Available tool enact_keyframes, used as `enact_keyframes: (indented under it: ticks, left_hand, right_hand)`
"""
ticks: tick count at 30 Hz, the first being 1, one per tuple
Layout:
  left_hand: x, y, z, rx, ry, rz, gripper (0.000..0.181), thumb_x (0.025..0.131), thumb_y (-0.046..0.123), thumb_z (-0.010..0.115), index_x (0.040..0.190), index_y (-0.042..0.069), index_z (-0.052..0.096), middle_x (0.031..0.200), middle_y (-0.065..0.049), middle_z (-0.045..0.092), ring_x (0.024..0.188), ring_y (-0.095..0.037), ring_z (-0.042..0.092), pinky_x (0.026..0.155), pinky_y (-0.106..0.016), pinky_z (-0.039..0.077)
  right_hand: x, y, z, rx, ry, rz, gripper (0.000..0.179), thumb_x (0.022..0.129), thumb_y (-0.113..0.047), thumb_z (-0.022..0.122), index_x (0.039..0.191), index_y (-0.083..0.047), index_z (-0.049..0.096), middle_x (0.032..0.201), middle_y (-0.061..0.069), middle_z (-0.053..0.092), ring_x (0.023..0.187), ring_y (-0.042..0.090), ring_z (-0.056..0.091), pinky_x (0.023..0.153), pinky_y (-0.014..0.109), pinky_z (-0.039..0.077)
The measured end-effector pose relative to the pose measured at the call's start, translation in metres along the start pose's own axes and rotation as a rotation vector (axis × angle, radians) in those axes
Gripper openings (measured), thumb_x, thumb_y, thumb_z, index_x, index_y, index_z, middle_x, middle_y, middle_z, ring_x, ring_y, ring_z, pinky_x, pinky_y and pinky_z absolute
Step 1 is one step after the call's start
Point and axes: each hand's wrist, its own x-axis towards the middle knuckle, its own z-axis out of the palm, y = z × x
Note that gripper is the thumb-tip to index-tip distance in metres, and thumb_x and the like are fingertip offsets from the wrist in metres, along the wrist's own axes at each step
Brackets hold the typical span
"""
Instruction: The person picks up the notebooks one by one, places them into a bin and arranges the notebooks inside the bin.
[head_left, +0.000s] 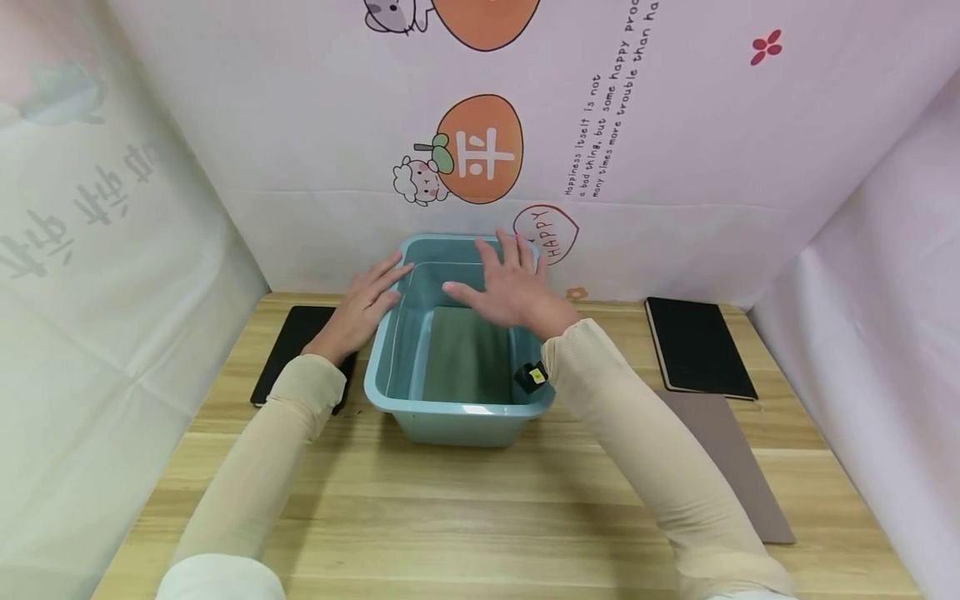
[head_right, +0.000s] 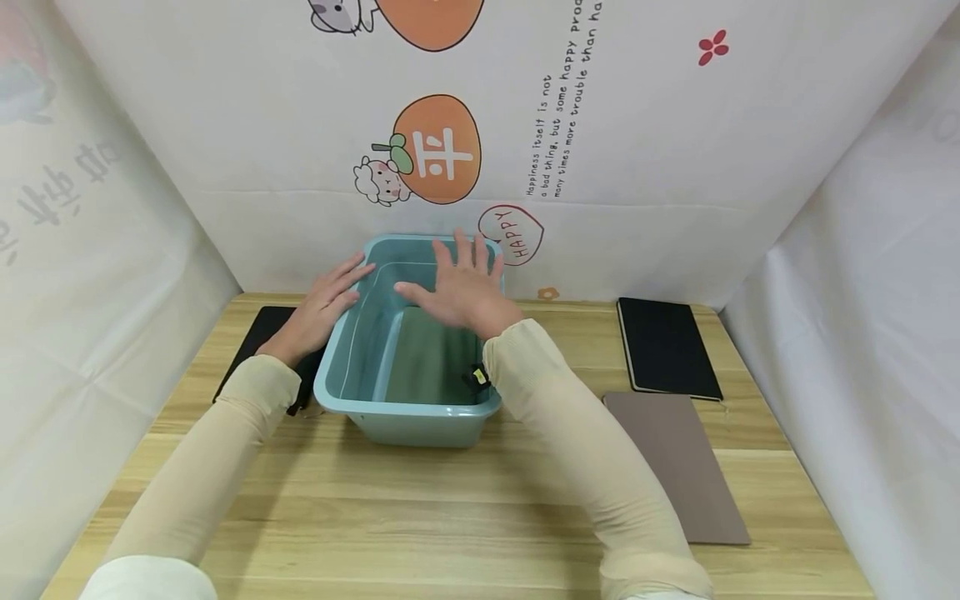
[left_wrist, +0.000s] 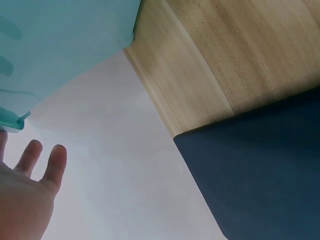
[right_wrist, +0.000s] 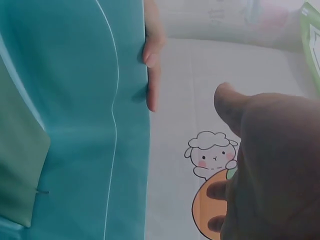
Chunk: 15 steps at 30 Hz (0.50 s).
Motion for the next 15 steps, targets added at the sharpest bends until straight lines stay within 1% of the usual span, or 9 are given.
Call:
enact_keyframes:
  ticks: [4, 7, 11, 15]
  left_hand:
    - [0.0, 0.0, 0.001, 0.017, 0.012, 0.006, 0.05, 0.11, 0.036, 0.034, 0.16, 0.033, 0.034, 0.173, 0.007, 0.017, 0.16, -0.03, 0.015, 0.127, -0.063, 0.004]
    - [0.0, 0.0, 0.002, 0.025, 0.021, 0.012, 0.05, 0.11, 0.036, 0.034, 0.16, 0.033, 0.034, 0.173, 0.004, 0.018, 0.159, -0.034, 0.017, 0.127, -0.062, 0.006]
    - [0.0, -0.001, 0.002, 0.029, 0.03, 0.012, 0.05, 0.11, 0.037, 0.034, 0.16, 0.033, 0.034, 0.173, 0.001, 0.02, 0.159, -0.035, 0.018, 0.126, -0.063, 0.008]
    - [0.0, 0.0, 0.002, 0.033, 0.034, 0.014, 0.05, 0.11, 0.038, 0.033, 0.16, 0.033, 0.035, 0.172, 0.0, 0.021, 0.159, -0.035, 0.019, 0.127, -0.062, 0.008]
  right_hand:
    - [-0.004, 0.006, -0.004, -0.005, 0.006, -0.012, 0.096, 0.094, -0.079, 0.038, 0.166, -0.026, 0.002, 0.173, 0.008, -0.013, 0.159, 0.039, -0.013, 0.125, 0.067, -0.004]
    - [-0.007, 0.011, -0.007, 0.0, 0.015, -0.021, 0.096, 0.094, -0.079, 0.038, 0.166, -0.027, 0.001, 0.173, 0.007, -0.013, 0.159, 0.039, -0.014, 0.125, 0.067, -0.004]
    - [-0.01, 0.017, -0.012, 0.013, 0.017, -0.04, 0.096, 0.095, -0.078, 0.038, 0.166, -0.027, 0.0, 0.173, 0.007, -0.016, 0.159, 0.04, -0.015, 0.124, 0.068, -0.005]
    - [-0.015, 0.02, -0.014, 0.003, 0.024, -0.057, 0.095, 0.095, -0.077, 0.039, 0.166, -0.027, -0.001, 0.173, 0.007, -0.016, 0.159, 0.041, -0.014, 0.124, 0.069, -0.005]
